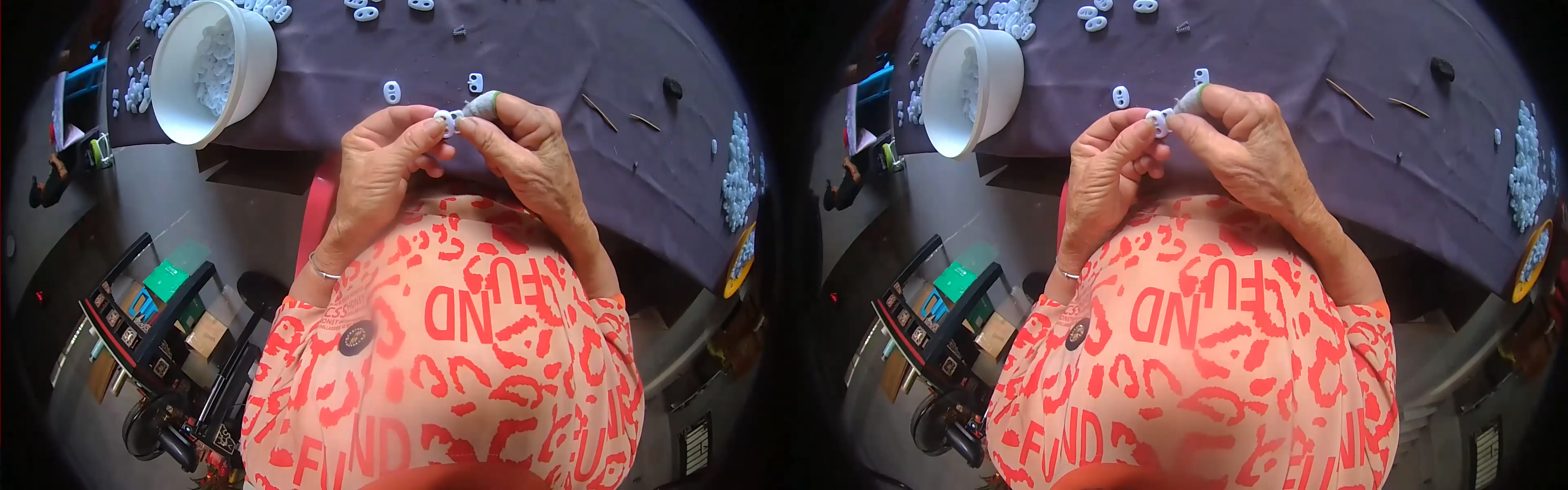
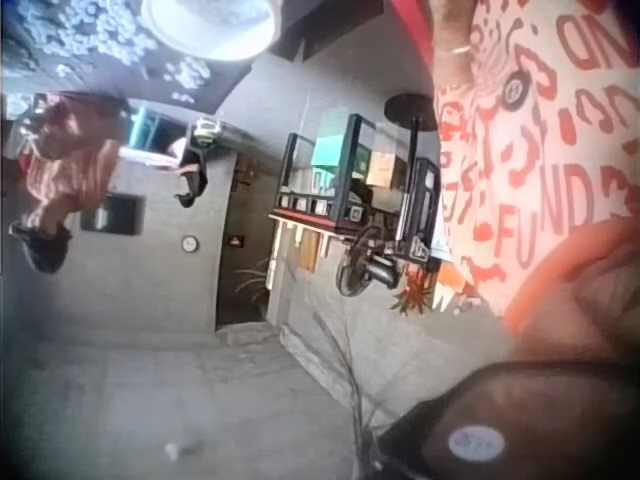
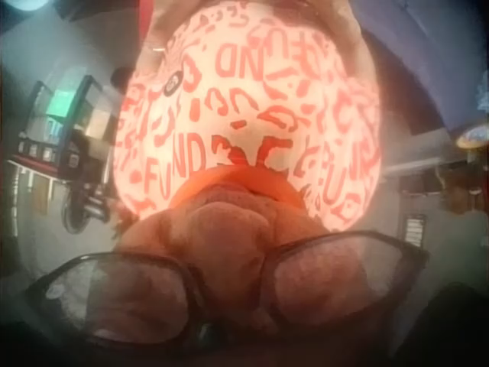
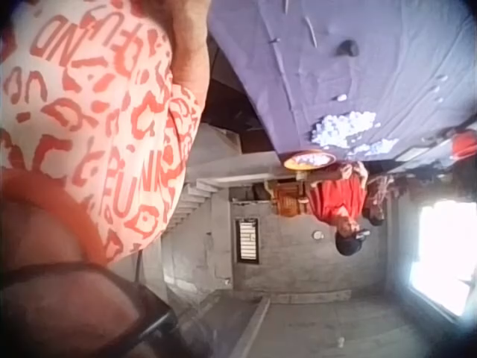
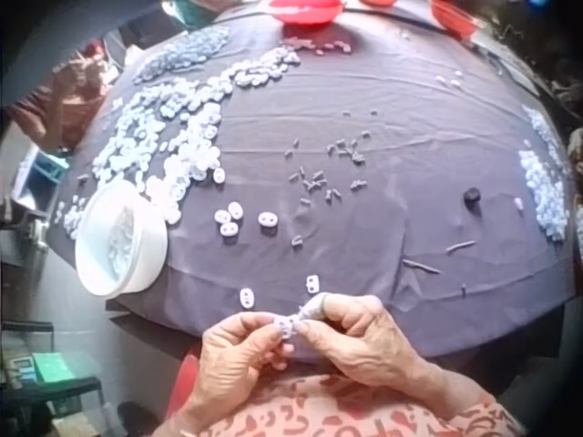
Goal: The person assembles plastic cord locks by hand, picking plastic pieces and small springs from the table and fitting them together.
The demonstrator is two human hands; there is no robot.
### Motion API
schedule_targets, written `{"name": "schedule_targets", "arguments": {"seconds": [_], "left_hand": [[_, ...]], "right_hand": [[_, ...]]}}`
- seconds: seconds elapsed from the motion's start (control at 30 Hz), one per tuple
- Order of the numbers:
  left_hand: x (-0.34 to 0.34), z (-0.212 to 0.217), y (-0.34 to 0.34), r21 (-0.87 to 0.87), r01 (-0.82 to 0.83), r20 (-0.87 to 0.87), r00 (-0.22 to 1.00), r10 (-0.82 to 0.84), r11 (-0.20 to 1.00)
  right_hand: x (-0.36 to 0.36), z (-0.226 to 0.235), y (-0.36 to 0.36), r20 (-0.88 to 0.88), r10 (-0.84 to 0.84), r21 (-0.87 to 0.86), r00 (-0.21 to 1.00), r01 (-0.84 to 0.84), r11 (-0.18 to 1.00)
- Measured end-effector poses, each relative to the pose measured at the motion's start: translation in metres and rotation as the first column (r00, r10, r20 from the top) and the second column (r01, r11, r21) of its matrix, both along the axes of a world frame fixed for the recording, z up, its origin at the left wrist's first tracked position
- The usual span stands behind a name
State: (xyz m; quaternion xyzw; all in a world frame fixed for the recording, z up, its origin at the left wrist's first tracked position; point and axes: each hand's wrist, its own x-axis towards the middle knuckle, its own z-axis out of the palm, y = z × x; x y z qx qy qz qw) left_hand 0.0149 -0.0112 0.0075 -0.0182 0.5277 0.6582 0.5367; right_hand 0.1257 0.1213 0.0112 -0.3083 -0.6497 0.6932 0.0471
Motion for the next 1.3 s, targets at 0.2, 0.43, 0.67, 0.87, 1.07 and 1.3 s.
{"name": "schedule_targets", "arguments": {"seconds": [0.2, 0.43, 0.67, 0.87, 1.07, 1.3], "left_hand": [[0.004, 0.002, -0.001, -0.038, 0.001, -0.1, 0.995, -0.004, 0.999], [0.007, 0.003, -0.002, -0.053, -0.025, -0.104, 0.994, 0.019, 0.998], [0.007, 0.005, -0.003, -0.023, -0.024, -0.072, 0.997, 0.022, 0.999], [0.006, 0.008, -0.002, -0.096, 0.026, -0.071, 0.997, -0.033, 0.995], [0.007, 0.001, -0.001, -0.046, -0.021, -0.08, 0.997, 0.017, 0.999], [-0.002, -0.011, 0.0, 0.112, -0.14, 0.19, 0.975, 0.117, 0.984]], "right_hand": [[0.0, -0.001, 0.001, -0.013, 0.02, -0.048, 1.0, -0.021, 0.999], [0.002, -0.002, -0.001, -0.035, 0.034, -0.151, 0.999, -0.039, 0.988], [0.003, -0.001, 0.001, -0.058, 0.052, -0.171, 0.997, -0.061, 0.983], [0.002, 0.003, 0.003, -0.001, 0.072, -0.308, 0.997, -0.069, 0.949], [0.0, -0.006, 0.005, -0.022, 0.1, -0.235, 0.995, -0.102, 0.967], [-0.004, -0.006, 0.004, -0.086, 0.169, 0.266, 0.982, -0.141, 0.954]]}}
